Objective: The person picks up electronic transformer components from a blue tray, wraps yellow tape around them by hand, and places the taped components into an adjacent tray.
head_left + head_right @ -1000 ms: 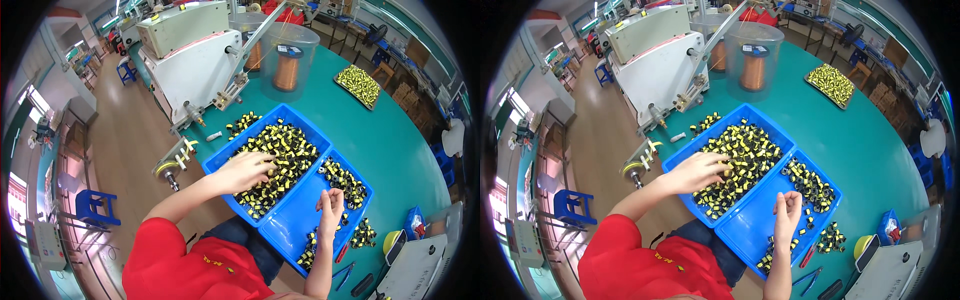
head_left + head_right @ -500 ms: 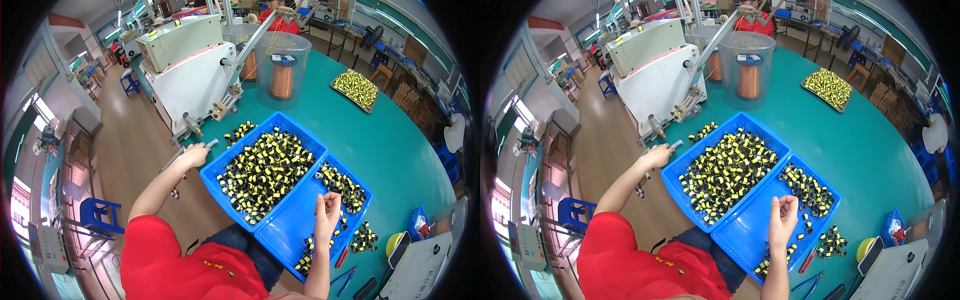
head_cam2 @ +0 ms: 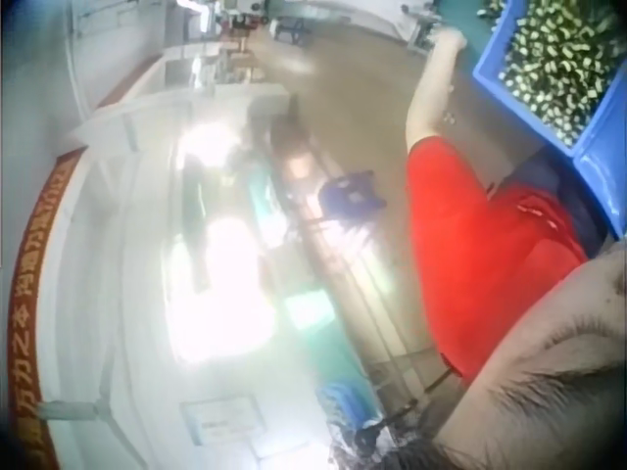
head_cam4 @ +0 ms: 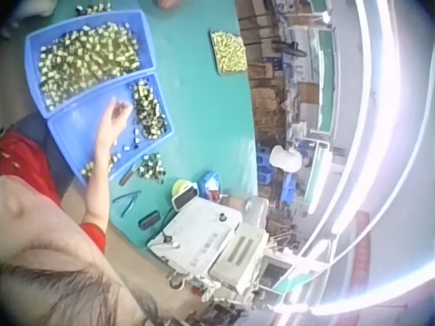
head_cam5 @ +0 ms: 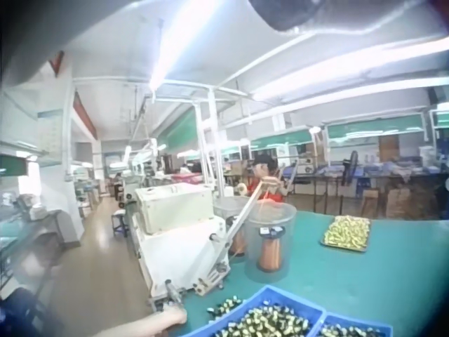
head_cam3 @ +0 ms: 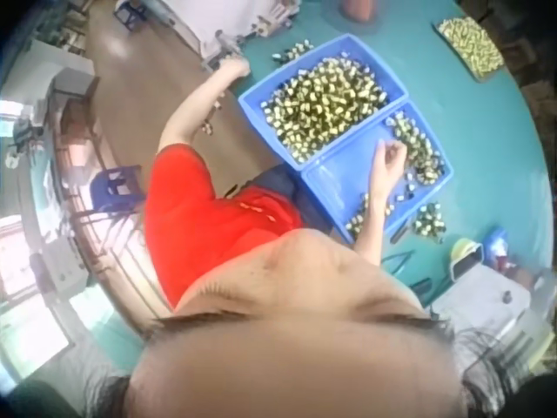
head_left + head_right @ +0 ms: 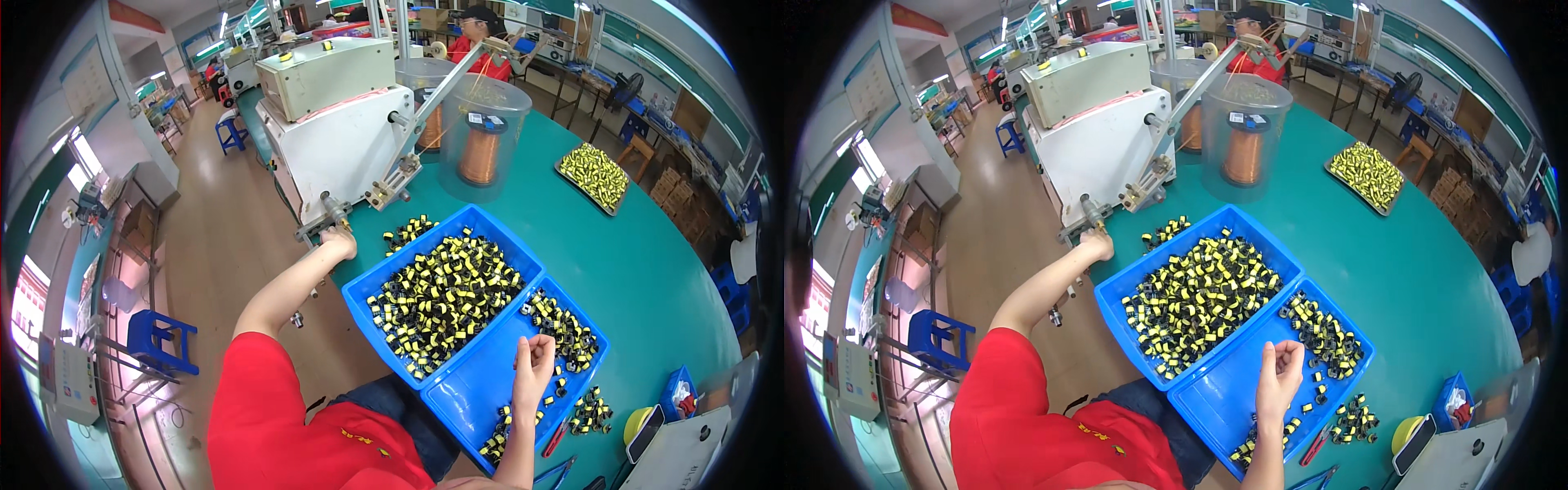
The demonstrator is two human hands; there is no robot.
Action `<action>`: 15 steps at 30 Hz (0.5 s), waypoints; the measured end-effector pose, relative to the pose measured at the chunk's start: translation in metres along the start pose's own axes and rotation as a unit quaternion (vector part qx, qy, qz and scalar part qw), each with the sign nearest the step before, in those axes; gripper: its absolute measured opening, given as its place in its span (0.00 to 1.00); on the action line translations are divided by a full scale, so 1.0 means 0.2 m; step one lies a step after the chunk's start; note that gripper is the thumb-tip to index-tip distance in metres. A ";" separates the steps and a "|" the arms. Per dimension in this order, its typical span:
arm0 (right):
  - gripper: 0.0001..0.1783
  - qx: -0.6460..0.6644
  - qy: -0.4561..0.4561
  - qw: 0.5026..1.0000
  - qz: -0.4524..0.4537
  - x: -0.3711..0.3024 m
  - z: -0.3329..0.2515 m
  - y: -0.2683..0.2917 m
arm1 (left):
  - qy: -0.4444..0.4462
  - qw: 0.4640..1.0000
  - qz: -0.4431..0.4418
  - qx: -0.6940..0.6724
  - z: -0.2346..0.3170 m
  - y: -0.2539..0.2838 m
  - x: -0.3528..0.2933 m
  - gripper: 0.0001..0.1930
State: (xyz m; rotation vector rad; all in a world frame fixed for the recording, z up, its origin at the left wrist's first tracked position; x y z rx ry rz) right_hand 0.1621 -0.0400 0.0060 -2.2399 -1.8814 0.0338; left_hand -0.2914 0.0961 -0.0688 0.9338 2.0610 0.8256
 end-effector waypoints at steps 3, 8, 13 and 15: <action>0.07 0.003 -0.014 1.000 0.007 0.00 0.00 0.01 | 0.047 0.998 -0.043 -0.020 -0.02 0.01 0.03 0.28; 0.08 0.009 -0.016 1.000 0.005 0.00 0.03 0.02 | 0.094 0.992 -0.083 -0.002 -0.05 -0.07 0.14 0.28; 0.08 0.006 -0.013 1.000 -0.005 0.01 0.03 0.00 | 0.182 0.983 -0.025 -0.008 0.00 -0.10 0.13 0.32; 0.08 0.008 -0.010 1.000 -0.012 0.00 0.03 -0.02 | 0.191 0.981 -0.022 -0.009 -0.03 -0.11 0.14 0.34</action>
Point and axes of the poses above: each hand's wrist, its own x-axis towards the middle knuckle, its own y-axis out of the back of the hand, z = x × y, the point moved 6 cm from there along x, towards the middle knuckle, and after that the axes turned 13 degrees about x, right-handed, at the moved point
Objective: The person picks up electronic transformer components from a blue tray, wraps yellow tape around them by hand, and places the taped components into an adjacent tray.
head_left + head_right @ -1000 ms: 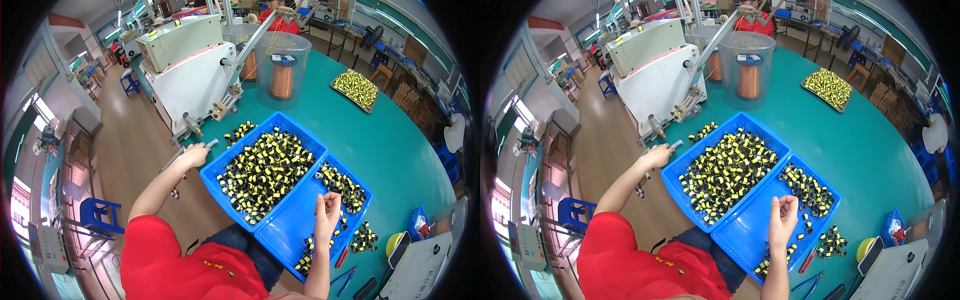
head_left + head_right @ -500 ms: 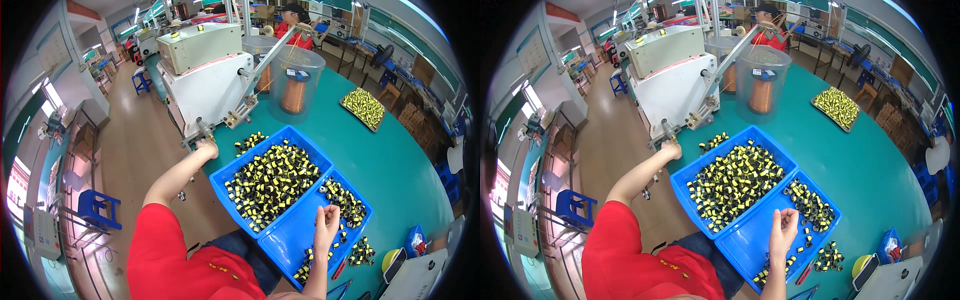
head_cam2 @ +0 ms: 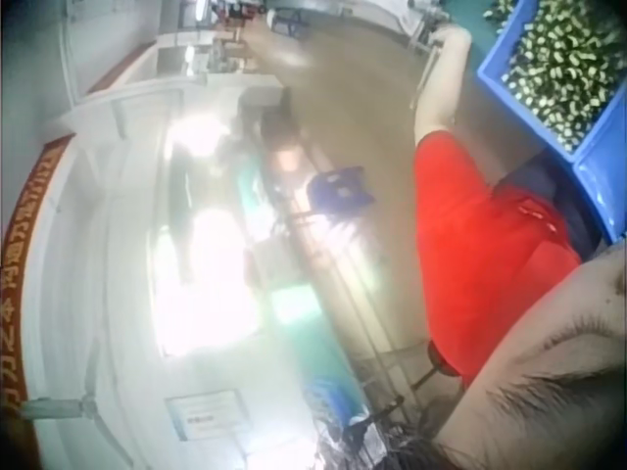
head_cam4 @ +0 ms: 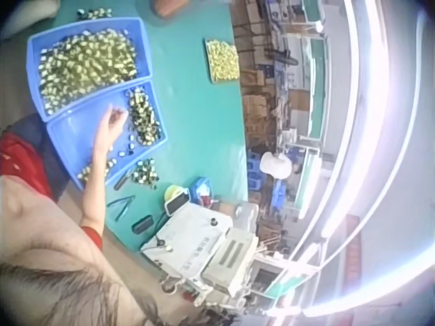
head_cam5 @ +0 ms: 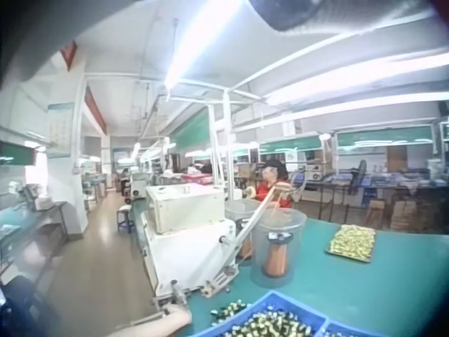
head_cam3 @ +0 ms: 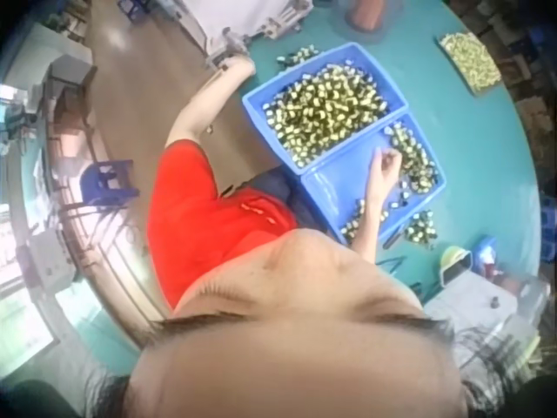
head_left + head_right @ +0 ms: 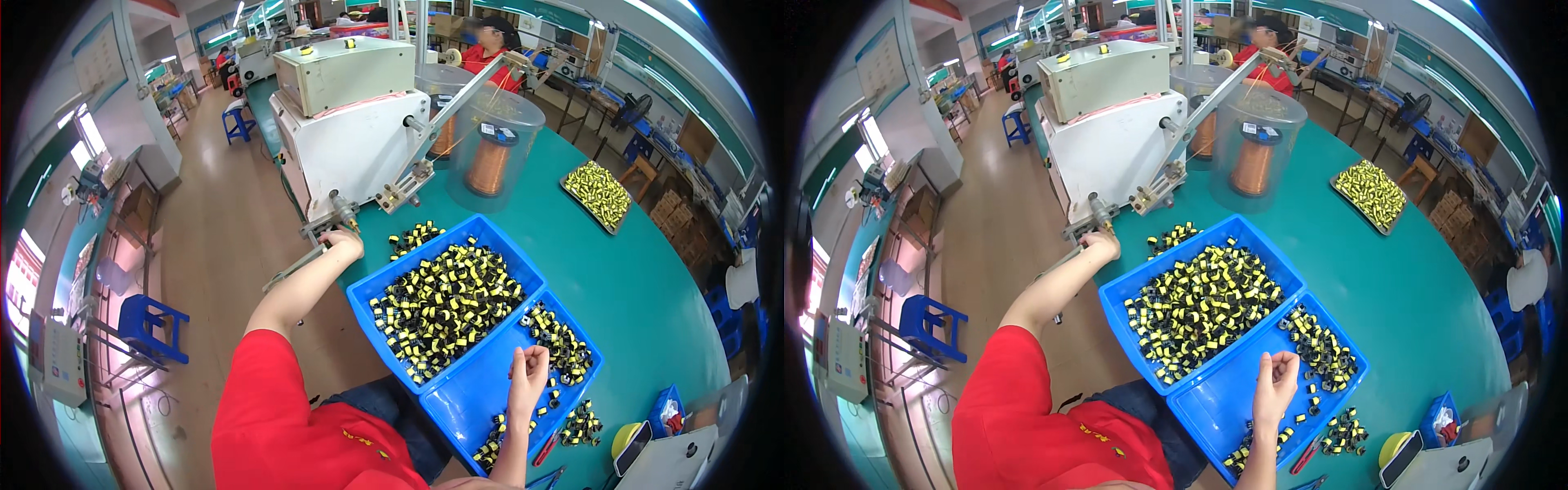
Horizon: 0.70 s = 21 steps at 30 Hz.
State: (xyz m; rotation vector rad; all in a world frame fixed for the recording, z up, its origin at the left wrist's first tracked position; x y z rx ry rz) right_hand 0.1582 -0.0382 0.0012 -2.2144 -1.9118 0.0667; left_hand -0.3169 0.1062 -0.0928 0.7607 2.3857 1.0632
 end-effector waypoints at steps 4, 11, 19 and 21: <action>0.08 -0.016 -0.009 1.000 0.006 0.00 0.02 0.02 | -0.070 0.991 -0.094 -0.058 0.01 0.00 -0.02 0.39; 0.07 -0.135 -0.022 0.991 0.008 0.04 0.07 0.10 | -0.036 0.990 -0.097 -0.101 -0.01 0.04 -0.07 0.35; 0.23 -0.622 -0.032 0.767 -0.156 -0.11 -0.02 0.14 | -0.383 0.911 0.083 -0.127 -0.14 0.12 -0.48 0.21; 0.27 -0.602 -0.062 0.746 -0.280 -0.19 -0.02 0.14 | -0.392 0.897 0.122 -0.167 -0.29 0.27 -0.72 0.23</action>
Point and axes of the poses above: each hand's wrist, its own x-axis towards the middle knuckle, its own y-axis out of the back of the hand, z = x × y, the point moved 6 cm from there along x, towards the middle knuckle, and after that the axes turned 13 degrees about x, right-handed, at the moved point
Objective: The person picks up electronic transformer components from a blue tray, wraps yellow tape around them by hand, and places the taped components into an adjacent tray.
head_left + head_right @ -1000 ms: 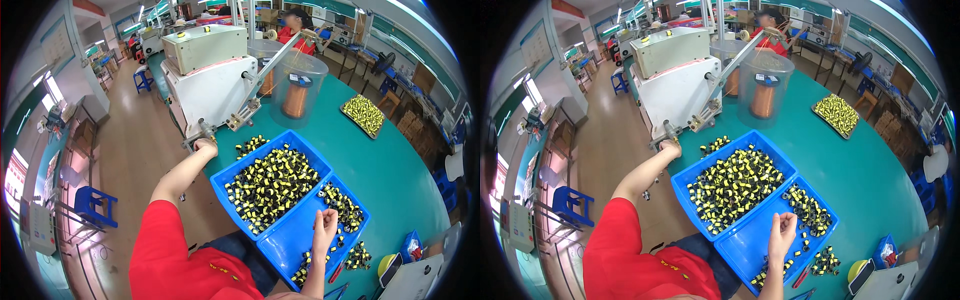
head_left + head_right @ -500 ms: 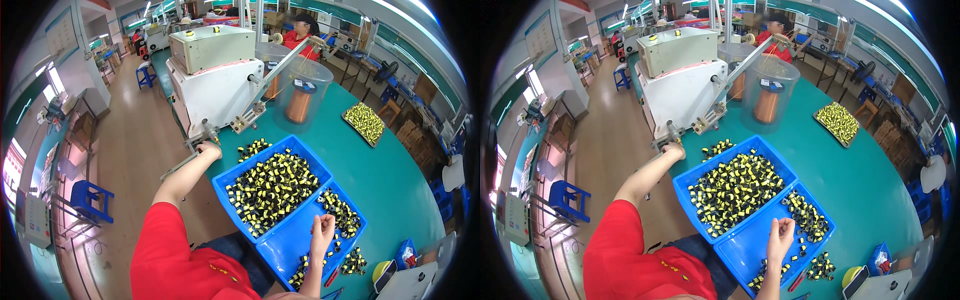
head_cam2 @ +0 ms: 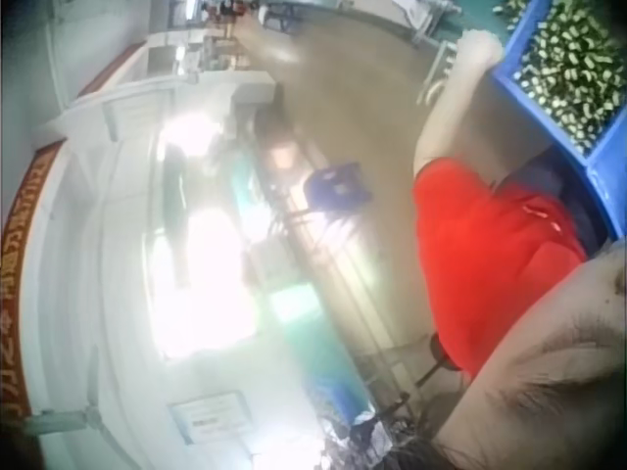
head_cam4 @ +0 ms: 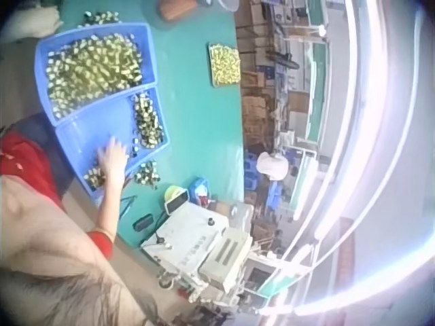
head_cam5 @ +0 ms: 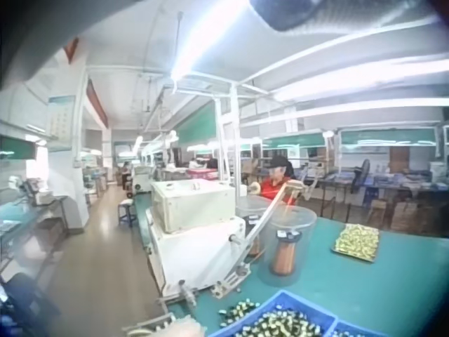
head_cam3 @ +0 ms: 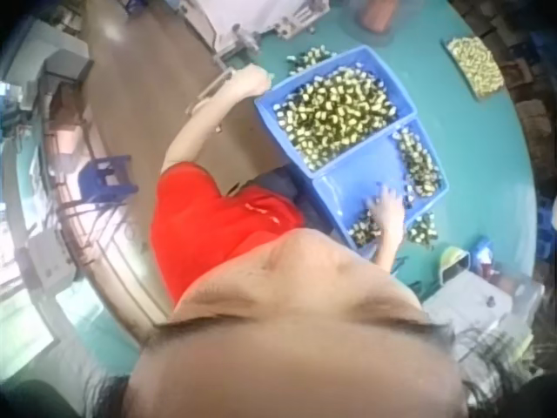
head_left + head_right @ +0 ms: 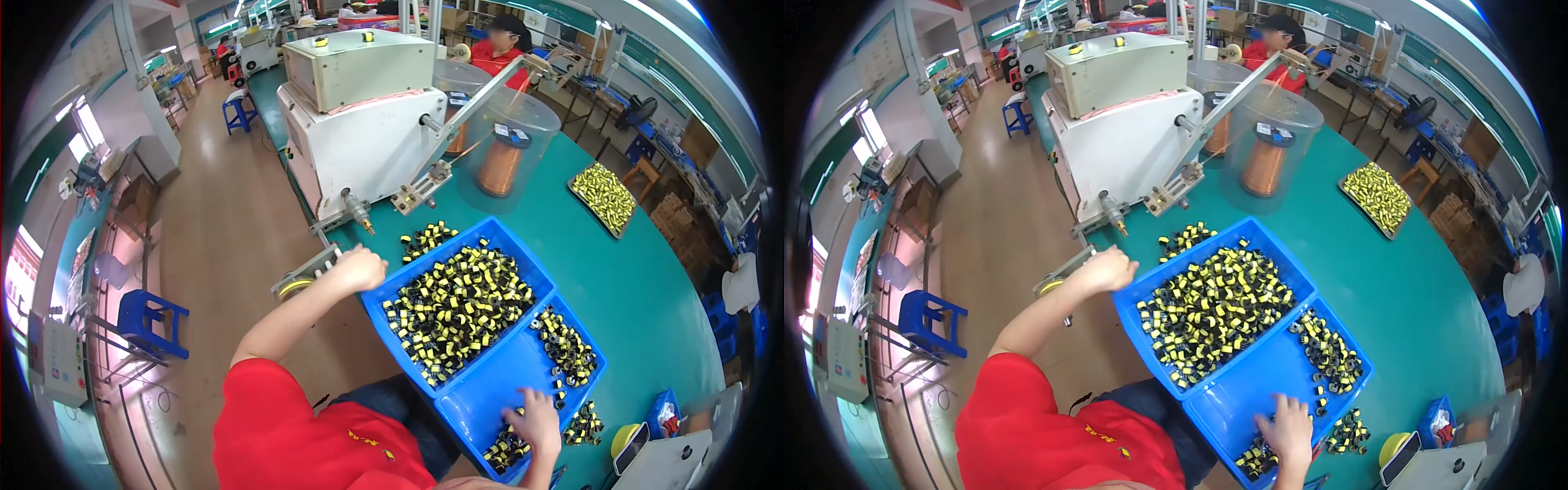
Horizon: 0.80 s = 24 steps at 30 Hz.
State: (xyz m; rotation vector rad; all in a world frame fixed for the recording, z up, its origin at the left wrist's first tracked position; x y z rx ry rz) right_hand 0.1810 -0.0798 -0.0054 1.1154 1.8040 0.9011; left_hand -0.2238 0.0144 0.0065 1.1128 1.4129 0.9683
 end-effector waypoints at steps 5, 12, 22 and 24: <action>0.27 -0.016 0.158 0.979 -0.126 -0.18 0.03 -0.19 | -0.072 0.994 0.049 -0.064 0.32 0.26 -0.17 0.25; 0.17 0.019 0.184 0.962 -0.203 -0.28 0.01 -0.23 | -0.344 0.906 0.198 -0.147 1.02 0.34 -0.26 0.10; 0.23 -0.074 0.221 0.938 -0.257 -0.32 0.01 -0.16 | -0.694 0.716 -0.067 0.032 1.72 -0.21 -0.49 0.19; 0.25 -0.077 0.215 0.932 -0.281 -0.33 0.03 -0.13 | -0.712 0.698 -0.046 0.050 1.76 -0.26 -0.49 0.20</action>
Point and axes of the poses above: each hand's wrist, its own x-axis towards the middle knuckle, its own y-axis out of the back of the hand, z = x × y, the point moved 6 cm from there along x, towards the middle knuckle, and after that the axes turned 13 degrees about x, right-handed, at the moved point
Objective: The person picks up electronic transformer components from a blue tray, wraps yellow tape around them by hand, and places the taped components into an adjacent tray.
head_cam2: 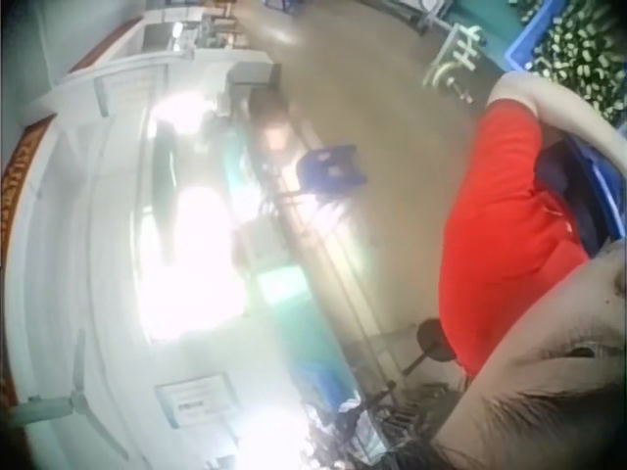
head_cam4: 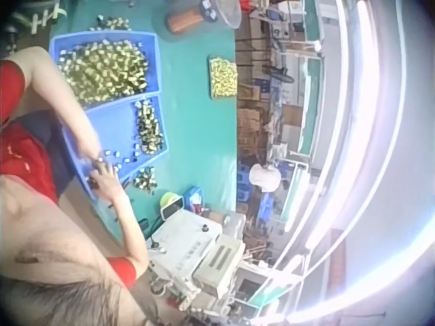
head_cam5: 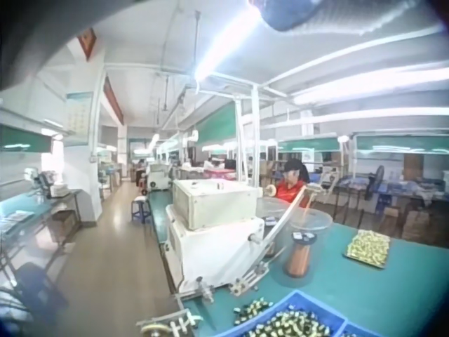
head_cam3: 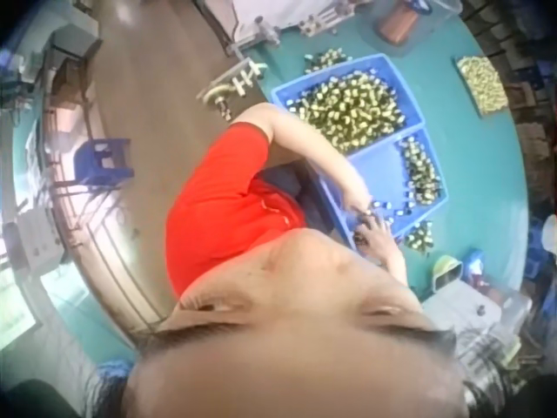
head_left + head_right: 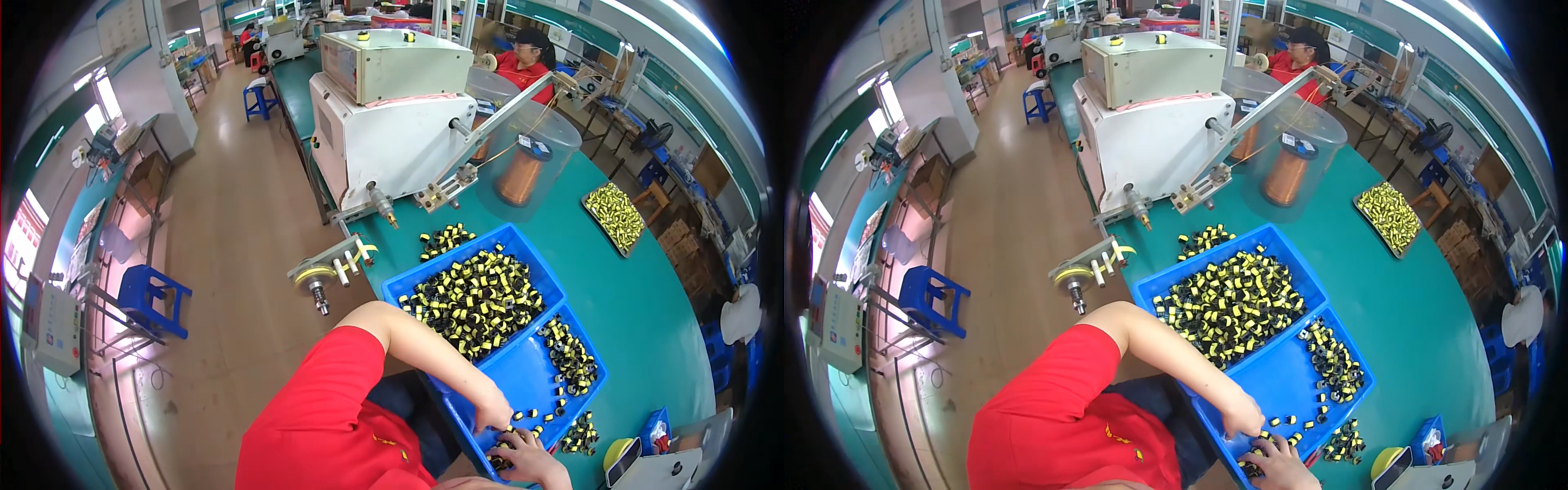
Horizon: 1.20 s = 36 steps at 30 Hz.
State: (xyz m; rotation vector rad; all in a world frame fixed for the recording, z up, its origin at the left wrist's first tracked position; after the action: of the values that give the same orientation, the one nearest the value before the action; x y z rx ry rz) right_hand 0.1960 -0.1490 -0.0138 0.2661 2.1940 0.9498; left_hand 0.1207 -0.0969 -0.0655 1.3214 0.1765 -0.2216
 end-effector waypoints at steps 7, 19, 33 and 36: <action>0.41 -0.008 -0.122 0.981 -0.149 0.03 -0.01 -0.02 | -0.007 0.998 0.041 -0.036 0.11 -0.01 0.04 0.18; 0.38 -0.044 0.003 0.992 0.119 -0.02 0.03 0.06 | 0.044 0.989 0.021 -0.141 -0.04 0.04 0.06 0.19; 0.18 -0.138 0.051 0.963 0.224 0.08 0.13 0.07 | 0.219 0.974 -0.006 -0.050 -0.29 0.21 -0.02 0.27; 0.24 0.004 0.002 0.963 0.270 0.04 0.15 0.14 | 0.221 0.971 0.002 -0.091 -0.26 0.18 -0.01 0.27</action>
State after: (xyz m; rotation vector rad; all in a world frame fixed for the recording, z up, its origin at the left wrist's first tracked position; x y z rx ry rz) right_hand 0.2083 -0.1082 -0.0134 0.9006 2.1673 1.2261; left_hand 0.1276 -0.0378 -0.0443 1.1718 0.5586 0.0958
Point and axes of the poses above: each hand's wrist, its own x-axis towards the middle knuckle, its own y-axis out of the back of the hand, z = x × y, the point moved 6 cm from there along x, towards the middle knuckle, and after that the axes turned 13 degrees about x, right-handed, at the moved point
